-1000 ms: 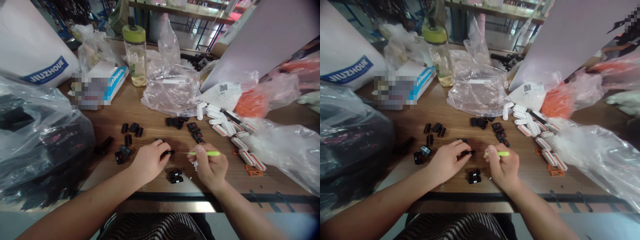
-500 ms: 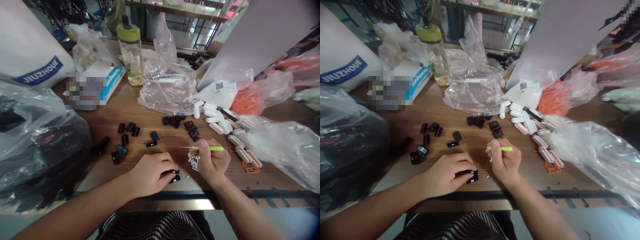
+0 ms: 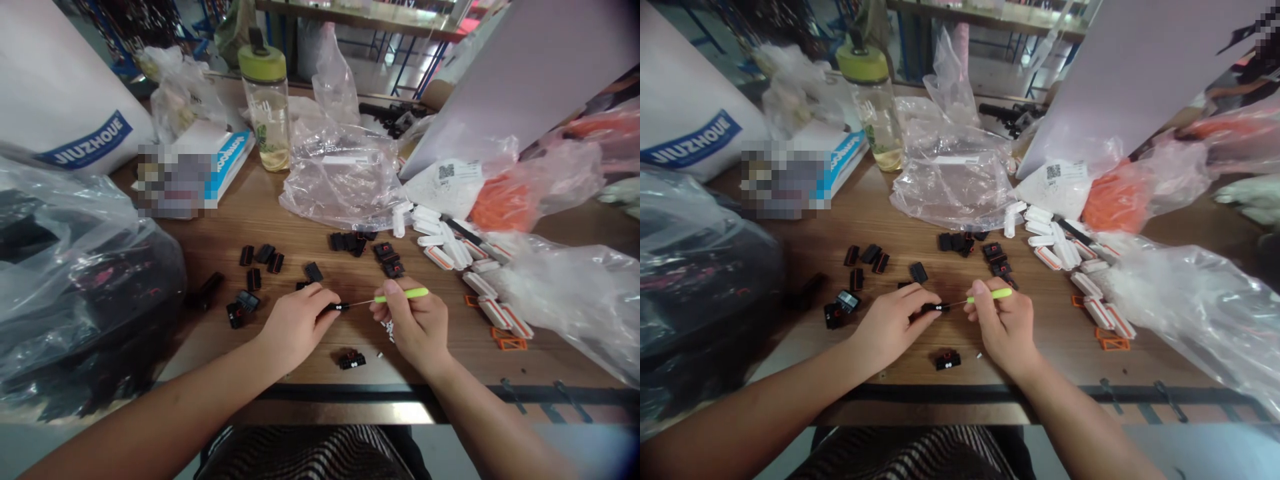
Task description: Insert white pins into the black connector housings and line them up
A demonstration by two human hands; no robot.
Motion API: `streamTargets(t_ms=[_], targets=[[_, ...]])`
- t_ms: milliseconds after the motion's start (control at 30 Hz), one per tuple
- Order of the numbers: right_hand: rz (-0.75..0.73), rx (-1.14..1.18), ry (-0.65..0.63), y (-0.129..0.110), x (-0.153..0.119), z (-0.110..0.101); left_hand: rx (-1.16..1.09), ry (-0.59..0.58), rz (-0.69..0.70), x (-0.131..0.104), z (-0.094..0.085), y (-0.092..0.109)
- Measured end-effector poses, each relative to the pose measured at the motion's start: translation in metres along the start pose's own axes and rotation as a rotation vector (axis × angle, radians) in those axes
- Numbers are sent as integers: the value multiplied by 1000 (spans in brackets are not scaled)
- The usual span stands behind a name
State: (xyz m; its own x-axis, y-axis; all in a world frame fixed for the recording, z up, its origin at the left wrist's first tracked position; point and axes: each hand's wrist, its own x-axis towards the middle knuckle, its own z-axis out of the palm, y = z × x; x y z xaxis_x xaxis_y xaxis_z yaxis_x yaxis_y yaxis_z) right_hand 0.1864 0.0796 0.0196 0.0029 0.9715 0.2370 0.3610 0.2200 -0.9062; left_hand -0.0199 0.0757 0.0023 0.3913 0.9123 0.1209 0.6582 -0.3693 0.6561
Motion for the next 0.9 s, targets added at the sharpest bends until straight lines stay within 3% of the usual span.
streamTargets(t_ms=[467,733,900], targets=[[-38,-71,-49,2,0,5,-11,-4,-26,1,-2,5],[-188,-297,-131,2,-5,2,-39,-13,-22,0,-1,3],[-153,-189,-42,1,-6,2,-51,-14,-34,0,-2,4]])
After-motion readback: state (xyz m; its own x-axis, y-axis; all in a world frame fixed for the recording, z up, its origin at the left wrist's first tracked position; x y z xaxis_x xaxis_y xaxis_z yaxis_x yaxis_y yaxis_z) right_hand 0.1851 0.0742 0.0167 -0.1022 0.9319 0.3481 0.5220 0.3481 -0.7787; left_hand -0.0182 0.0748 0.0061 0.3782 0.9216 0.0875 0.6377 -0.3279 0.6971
